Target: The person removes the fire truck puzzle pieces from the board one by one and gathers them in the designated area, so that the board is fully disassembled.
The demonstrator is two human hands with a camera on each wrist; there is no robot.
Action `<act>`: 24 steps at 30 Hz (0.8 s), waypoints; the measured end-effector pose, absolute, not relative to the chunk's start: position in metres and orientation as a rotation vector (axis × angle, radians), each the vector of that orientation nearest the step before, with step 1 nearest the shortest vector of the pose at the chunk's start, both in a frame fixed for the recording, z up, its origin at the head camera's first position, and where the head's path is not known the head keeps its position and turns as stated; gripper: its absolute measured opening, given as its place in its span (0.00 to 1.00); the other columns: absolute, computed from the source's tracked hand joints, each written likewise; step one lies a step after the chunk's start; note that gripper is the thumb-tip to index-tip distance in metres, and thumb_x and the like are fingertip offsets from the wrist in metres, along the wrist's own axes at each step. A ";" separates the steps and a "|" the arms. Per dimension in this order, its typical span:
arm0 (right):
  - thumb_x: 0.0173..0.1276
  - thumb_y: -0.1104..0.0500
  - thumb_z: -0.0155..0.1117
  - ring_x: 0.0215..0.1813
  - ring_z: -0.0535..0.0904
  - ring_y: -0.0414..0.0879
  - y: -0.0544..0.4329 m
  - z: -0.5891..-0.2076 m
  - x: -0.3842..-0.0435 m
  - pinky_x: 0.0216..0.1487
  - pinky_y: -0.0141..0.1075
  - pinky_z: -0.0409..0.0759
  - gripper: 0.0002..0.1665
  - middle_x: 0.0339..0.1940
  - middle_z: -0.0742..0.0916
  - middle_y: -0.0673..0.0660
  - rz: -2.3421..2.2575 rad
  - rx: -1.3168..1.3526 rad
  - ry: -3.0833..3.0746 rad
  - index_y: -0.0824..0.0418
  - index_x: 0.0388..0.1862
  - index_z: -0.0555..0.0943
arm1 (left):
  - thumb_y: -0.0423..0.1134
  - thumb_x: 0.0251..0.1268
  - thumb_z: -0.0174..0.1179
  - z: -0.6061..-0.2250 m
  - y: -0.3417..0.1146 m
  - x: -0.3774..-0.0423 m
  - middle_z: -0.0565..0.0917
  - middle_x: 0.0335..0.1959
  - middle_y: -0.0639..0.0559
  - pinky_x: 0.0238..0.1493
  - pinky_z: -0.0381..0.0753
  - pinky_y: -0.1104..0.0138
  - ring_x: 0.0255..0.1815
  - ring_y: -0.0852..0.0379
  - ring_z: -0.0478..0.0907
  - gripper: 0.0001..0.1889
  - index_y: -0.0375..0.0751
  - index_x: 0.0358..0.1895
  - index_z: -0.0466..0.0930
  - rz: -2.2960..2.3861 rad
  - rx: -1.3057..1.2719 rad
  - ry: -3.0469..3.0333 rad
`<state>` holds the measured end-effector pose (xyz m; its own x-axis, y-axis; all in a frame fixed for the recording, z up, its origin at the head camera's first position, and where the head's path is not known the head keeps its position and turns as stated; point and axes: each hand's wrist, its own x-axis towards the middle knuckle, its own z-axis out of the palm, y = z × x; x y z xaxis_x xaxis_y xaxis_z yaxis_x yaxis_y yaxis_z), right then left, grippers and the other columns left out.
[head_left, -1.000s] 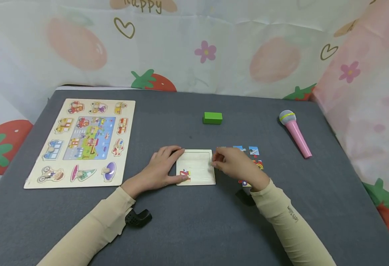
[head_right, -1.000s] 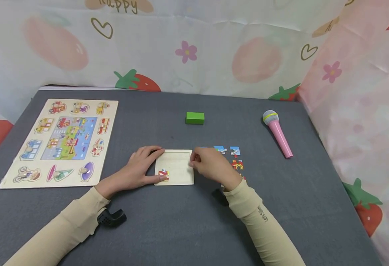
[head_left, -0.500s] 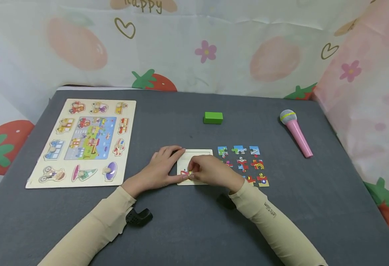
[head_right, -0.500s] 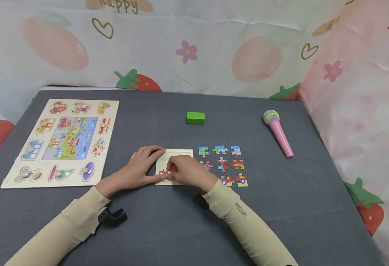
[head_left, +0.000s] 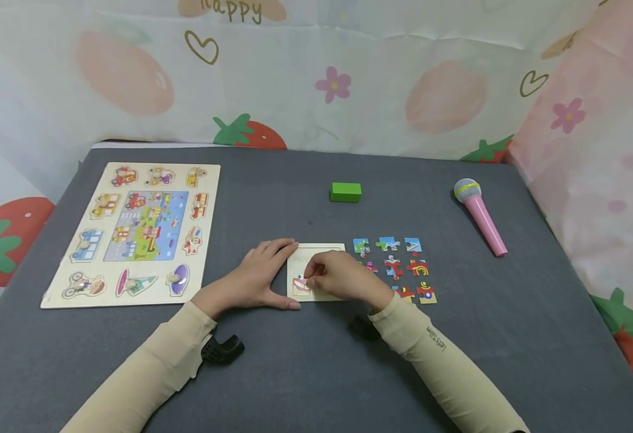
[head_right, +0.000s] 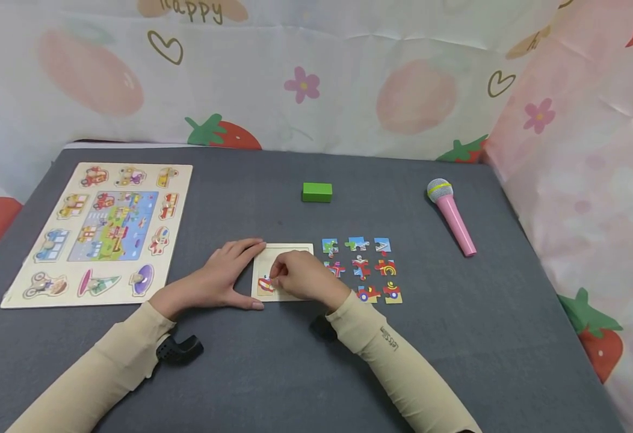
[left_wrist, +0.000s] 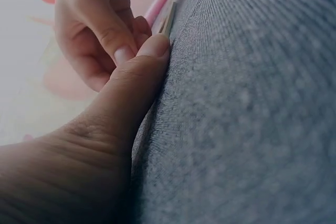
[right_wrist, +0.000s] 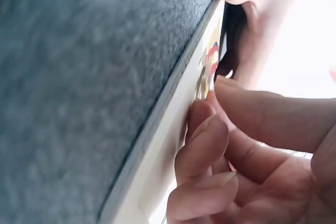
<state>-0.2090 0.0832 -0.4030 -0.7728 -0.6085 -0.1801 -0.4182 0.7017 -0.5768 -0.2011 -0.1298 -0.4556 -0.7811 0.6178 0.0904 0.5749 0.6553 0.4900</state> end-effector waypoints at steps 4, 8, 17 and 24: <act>0.62 0.63 0.66 0.28 0.73 0.38 0.080 -0.402 -0.209 0.33 0.30 0.70 0.01 0.25 0.83 0.49 -0.758 -0.714 2.567 0.60 0.31 0.82 | 0.65 0.44 0.69 -0.455 -0.129 -0.201 0.59 0.72 0.41 0.64 0.59 0.44 0.69 0.41 0.58 0.57 0.37 0.74 0.54 0.788 0.987 2.778; 0.62 0.64 0.66 0.28 0.72 0.39 0.079 -0.402 -0.209 0.33 0.31 0.70 0.03 0.25 0.82 0.49 -0.777 -0.682 2.573 0.59 0.28 0.81 | 0.65 0.44 0.69 -0.456 -0.128 -0.202 0.59 0.72 0.42 0.64 0.59 0.45 0.68 0.42 0.59 0.57 0.37 0.74 0.54 0.790 0.979 2.777; 0.66 0.61 0.65 0.28 0.75 0.43 0.111 -0.384 -0.220 0.30 0.34 0.72 0.04 0.30 0.83 0.54 -0.947 -0.497 2.414 0.60 0.33 0.79 | 0.69 0.44 0.67 -0.458 -0.127 -0.204 0.59 0.72 0.45 0.62 0.61 0.47 0.66 0.44 0.61 0.58 0.42 0.75 0.52 0.779 0.975 2.792; 0.67 0.63 0.62 0.27 0.74 0.43 0.164 -0.376 -0.228 0.30 0.35 0.72 0.03 0.26 0.81 0.55 -0.845 -0.497 2.391 0.62 0.33 0.78 | 0.68 0.44 0.68 -0.457 -0.128 -0.201 0.58 0.73 0.44 0.63 0.60 0.46 0.67 0.43 0.60 0.58 0.40 0.75 0.52 0.767 0.970 2.794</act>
